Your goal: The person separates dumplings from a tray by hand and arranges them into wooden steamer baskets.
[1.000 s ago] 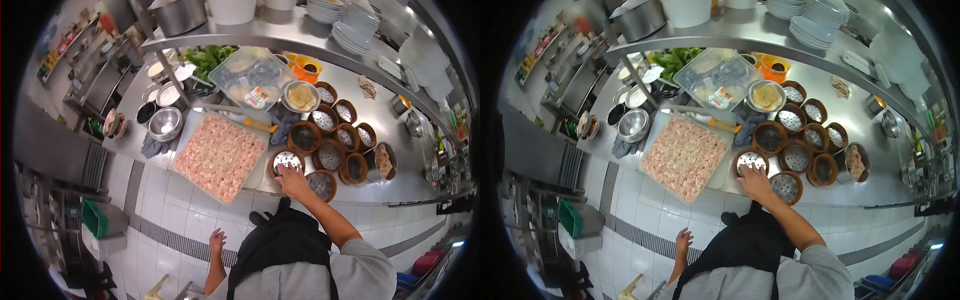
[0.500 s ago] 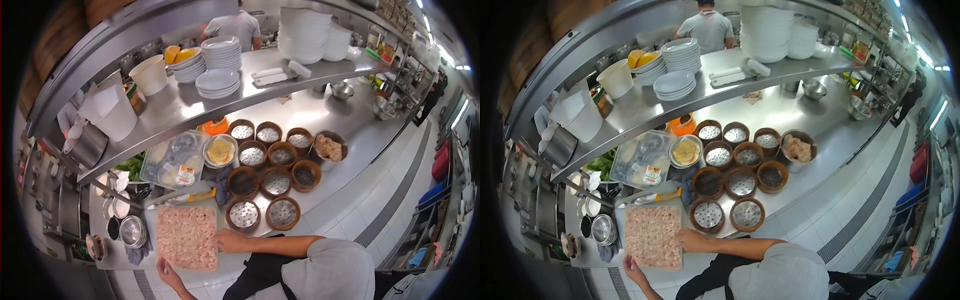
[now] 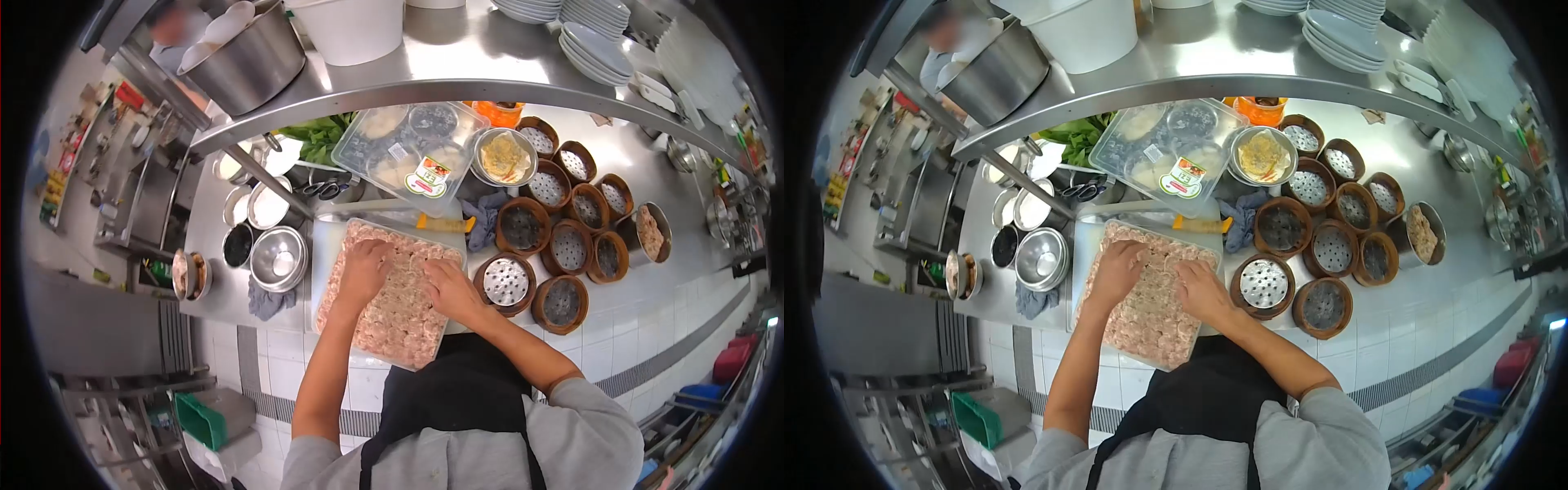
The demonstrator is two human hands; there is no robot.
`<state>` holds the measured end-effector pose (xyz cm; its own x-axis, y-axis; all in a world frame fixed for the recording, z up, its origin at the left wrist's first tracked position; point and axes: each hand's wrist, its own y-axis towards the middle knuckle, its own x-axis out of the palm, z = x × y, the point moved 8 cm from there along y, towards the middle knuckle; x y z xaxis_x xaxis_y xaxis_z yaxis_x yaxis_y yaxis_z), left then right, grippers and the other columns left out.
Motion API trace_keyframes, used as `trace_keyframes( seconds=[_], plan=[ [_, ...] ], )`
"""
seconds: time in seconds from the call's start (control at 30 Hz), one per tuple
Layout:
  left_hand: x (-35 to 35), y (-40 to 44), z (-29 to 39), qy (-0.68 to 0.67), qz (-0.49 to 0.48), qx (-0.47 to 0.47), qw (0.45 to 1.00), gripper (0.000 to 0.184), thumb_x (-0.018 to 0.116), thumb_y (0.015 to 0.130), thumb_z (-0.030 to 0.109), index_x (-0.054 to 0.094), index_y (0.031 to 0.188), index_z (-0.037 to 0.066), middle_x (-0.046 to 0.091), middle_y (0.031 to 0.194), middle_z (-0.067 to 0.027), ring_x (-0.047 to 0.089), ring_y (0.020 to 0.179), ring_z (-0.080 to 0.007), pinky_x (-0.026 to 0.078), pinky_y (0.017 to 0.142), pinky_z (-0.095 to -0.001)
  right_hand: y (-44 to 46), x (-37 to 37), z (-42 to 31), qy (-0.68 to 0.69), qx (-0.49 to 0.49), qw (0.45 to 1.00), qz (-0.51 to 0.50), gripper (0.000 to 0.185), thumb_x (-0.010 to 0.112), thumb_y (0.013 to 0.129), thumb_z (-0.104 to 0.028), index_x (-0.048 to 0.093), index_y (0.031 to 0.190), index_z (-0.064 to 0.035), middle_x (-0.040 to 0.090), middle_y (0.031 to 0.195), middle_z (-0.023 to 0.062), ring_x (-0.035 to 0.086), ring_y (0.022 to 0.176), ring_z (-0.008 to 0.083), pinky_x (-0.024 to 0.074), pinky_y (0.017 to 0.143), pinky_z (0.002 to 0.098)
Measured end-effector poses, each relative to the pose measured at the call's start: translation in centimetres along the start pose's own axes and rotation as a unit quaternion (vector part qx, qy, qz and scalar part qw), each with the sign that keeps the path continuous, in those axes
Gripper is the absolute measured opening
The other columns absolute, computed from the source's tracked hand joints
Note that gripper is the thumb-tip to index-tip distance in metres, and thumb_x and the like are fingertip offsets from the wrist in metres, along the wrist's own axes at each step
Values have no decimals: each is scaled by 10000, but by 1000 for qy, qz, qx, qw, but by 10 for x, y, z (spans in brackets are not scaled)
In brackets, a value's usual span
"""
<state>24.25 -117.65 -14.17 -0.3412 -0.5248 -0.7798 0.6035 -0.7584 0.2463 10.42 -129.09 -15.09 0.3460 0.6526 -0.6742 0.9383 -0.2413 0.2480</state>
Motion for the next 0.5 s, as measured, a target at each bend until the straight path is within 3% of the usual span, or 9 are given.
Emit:
trace_keyframes(
  seconds=[0.1,0.17,0.3,0.5],
  plan=[
    [20,14,-3,-8,-25,59,998,294,671,796,154,656,1079,75,618,1156,-124,538,1126,-324,418,960,-448,15,14,0,-58,-21,998,29,380,619,804,-96,558,1162,14,587,1177,191,530,1104,374,413,986,445],
    [32,17,1,35,-45,108,993,286,651,806,181,650,1077,91,607,1156,-119,550,1110,-309,402,968,-463,22,26,9,-134,15,990,43,421,643,794,-93,546,1191,10,562,1241,190,499,1166,369,399,1003,451],
    [37,27,0,31,-64,149,986,281,642,820,195,639,1080,90,599,1140,-111,555,1101,-305,387,976,-471,33,35,13,-157,47,985,53,401,623,805,-105,546,1184,-2,555,1265,167,490,1178,354,392,992,474],
    [49,30,-9,73,-89,101,988,320,605,858,212,589,1153,88,570,1147,-114,564,1068,-311,407,887,-474,43,48,18,-244,113,963,18,380,605,817,-140,557,1180,-41,547,1249,104,487,1164,315,406,892,499]
  ],
)
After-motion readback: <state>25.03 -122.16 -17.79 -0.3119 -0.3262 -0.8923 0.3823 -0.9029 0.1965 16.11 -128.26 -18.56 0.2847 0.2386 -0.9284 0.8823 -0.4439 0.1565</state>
